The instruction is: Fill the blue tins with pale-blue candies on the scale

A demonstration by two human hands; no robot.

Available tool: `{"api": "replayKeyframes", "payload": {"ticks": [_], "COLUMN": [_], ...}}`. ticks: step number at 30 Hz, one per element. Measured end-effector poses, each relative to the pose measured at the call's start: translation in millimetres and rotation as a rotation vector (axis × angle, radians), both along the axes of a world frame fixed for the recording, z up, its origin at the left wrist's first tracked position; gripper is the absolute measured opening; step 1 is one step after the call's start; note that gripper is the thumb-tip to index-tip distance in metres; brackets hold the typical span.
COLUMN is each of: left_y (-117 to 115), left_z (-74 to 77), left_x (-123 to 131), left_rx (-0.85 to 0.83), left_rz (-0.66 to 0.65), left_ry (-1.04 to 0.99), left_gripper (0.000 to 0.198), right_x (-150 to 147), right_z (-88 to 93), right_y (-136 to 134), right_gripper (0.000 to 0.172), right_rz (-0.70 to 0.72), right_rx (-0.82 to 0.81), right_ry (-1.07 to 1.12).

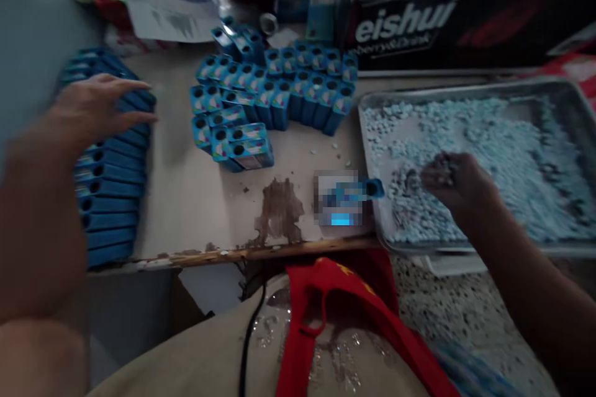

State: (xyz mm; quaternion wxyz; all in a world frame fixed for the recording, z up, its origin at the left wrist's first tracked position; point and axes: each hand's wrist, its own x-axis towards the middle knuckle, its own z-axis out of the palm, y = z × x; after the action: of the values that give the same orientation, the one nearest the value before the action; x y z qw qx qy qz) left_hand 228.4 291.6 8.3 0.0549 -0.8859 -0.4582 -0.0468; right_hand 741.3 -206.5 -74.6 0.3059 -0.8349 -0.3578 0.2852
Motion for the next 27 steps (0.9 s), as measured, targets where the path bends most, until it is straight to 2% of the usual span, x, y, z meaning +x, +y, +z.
{"api": "replayKeyframes", "payload": {"ticks": [1, 2, 4, 7, 9, 11, 15, 18, 21, 23, 25, 27], "left_y": [-23, -49, -104, -183, -224, -254, -286, -296, -299, -300, -300, -301], "left_z": [2.3, 4.6, 8.8, 7.9, -2.7, -21.5, -66.0, -88.6, -99.5, -103.8, -107.5, -110.7], "left_x": [1, 3, 6, 19, 33, 49, 75, 89, 98, 103, 107, 109], "left_rx": [0.038, 0.061, 0.029, -0.103, -0.138, -0.138, -0.106, -0.16, -0.215, -0.257, -0.294, -0.33], "left_rz": [-0.081, -0.16, -0.25, -0.265, -0.291, -0.364, -0.478, -0.478, -0.486, -0.49, -0.48, -0.482], "left_ry": [0.01, 0.0, -0.059, -0.182, -0.28, -0.372, -0.516, -0.554, -0.594, -0.607, -0.609, -0.61], "left_gripper": [0.173, 0.174, 0.161, 0.102, 0.071, 0.05, 0.031, 0.029, 0.032, 0.033, 0.031, 0.03], "right_x": [4, 7, 4, -13, -24, -32, -36, -33, -32, -33, -37, -44], "right_z": [-0.9, -3.0, -6.7, -4.8, -0.3, 4.1, 10.3, 15.0, 24.3, 35.0, 49.2, 65.6], "right_y": [0, -2, -10, -24, -30, -32, -30, -30, -27, -22, -14, -5], "right_gripper": [0.05, 0.049, 0.044, 0.028, 0.022, 0.021, 0.019, 0.018, 0.021, 0.03, 0.034, 0.029], "right_rz": [-0.089, -0.165, -0.355, -0.569, -0.594, -0.591, -0.57, -0.414, -0.191, -0.076, 0.04, 0.188], "right_rx": [0.05, 0.092, 0.169, 0.201, 0.166, 0.149, 0.164, 0.131, 0.098, 0.118, 0.135, 0.113], "right_ry": [0.074, 0.132, 0.359, 0.722, 0.783, 0.772, 0.804, 0.813, 0.768, 0.719, 0.615, 0.436]}}
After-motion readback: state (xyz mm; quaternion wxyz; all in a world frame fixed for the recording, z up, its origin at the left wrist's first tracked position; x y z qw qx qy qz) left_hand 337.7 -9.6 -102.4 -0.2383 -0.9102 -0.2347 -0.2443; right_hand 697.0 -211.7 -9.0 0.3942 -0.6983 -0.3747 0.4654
